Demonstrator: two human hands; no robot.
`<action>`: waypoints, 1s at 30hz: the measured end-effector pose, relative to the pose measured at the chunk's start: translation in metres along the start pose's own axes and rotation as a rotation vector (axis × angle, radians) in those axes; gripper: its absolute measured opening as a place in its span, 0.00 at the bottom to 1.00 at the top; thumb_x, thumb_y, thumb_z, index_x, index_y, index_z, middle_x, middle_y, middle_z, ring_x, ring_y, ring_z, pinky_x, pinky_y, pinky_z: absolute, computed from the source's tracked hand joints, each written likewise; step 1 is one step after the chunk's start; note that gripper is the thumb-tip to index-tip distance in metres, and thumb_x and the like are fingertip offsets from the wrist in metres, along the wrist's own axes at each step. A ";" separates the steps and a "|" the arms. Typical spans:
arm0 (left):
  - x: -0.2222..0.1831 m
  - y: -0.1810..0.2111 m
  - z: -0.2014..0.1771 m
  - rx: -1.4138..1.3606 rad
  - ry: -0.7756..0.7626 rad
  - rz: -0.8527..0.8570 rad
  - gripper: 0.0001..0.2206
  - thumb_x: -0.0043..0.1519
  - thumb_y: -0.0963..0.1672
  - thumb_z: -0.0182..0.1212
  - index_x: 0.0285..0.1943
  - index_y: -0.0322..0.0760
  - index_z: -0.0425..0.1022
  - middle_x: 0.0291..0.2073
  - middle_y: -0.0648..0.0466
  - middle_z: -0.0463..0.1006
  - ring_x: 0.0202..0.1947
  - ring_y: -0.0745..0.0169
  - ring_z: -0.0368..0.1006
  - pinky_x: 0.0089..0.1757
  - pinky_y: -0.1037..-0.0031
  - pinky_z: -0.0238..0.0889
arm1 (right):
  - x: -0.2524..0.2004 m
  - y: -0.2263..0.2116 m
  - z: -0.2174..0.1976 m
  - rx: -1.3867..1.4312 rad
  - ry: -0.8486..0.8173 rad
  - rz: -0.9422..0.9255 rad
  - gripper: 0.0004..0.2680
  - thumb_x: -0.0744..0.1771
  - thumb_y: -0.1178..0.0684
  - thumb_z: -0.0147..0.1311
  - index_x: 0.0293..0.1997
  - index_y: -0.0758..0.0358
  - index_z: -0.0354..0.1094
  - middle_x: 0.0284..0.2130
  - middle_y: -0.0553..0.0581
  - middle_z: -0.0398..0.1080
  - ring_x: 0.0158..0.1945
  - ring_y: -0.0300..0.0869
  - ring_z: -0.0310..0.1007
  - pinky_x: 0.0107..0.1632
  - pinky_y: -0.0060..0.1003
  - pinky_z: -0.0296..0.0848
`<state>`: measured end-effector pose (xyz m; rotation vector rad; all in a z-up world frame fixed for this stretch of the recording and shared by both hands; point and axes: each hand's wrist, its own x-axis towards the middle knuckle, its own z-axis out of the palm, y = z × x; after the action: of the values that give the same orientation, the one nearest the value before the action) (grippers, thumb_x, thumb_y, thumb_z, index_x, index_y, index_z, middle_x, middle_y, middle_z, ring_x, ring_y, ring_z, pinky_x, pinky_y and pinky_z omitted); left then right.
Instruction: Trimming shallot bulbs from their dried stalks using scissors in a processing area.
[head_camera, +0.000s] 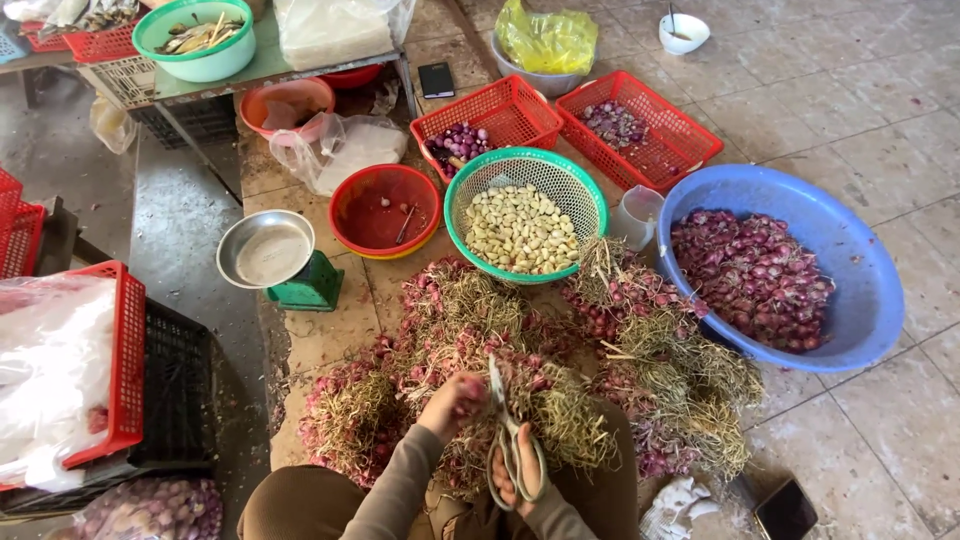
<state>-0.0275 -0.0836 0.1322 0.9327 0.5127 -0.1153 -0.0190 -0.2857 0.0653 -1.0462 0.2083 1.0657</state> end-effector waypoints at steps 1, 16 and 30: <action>-0.003 0.001 -0.003 -0.237 -0.055 0.091 0.02 0.56 0.42 0.57 0.34 0.43 0.68 0.24 0.59 0.67 0.19 0.74 0.55 0.20 0.84 0.50 | 0.010 0.004 -0.006 0.088 0.004 0.089 0.31 0.61 0.15 0.41 0.26 0.61 0.67 0.11 0.52 0.62 0.09 0.36 0.56 0.09 0.30 0.55; -0.126 0.008 -0.125 -0.962 -0.247 0.593 0.24 0.56 0.40 0.69 0.60 0.30 0.64 0.39 0.51 0.78 0.48 0.55 0.68 0.40 0.75 0.70 | -0.048 0.089 -0.104 0.108 0.052 0.086 0.34 0.62 0.25 0.44 0.58 0.75 0.65 0.28 0.65 0.72 0.24 0.51 0.70 0.29 0.42 0.71; -0.018 -0.033 -0.038 0.865 0.413 -0.175 0.17 0.64 0.42 0.54 0.63 0.51 0.71 0.58 0.51 0.66 0.40 0.63 0.69 0.41 0.76 0.68 | -0.076 0.045 -0.087 -0.310 -0.135 0.299 0.28 0.65 0.24 0.32 0.45 0.62 0.66 0.29 0.54 0.66 0.22 0.38 0.61 0.28 0.32 0.67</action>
<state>-0.0673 -0.0754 0.0977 1.7733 0.9604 -0.3212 -0.0659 -0.3972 0.0373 -1.2389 0.0923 1.4680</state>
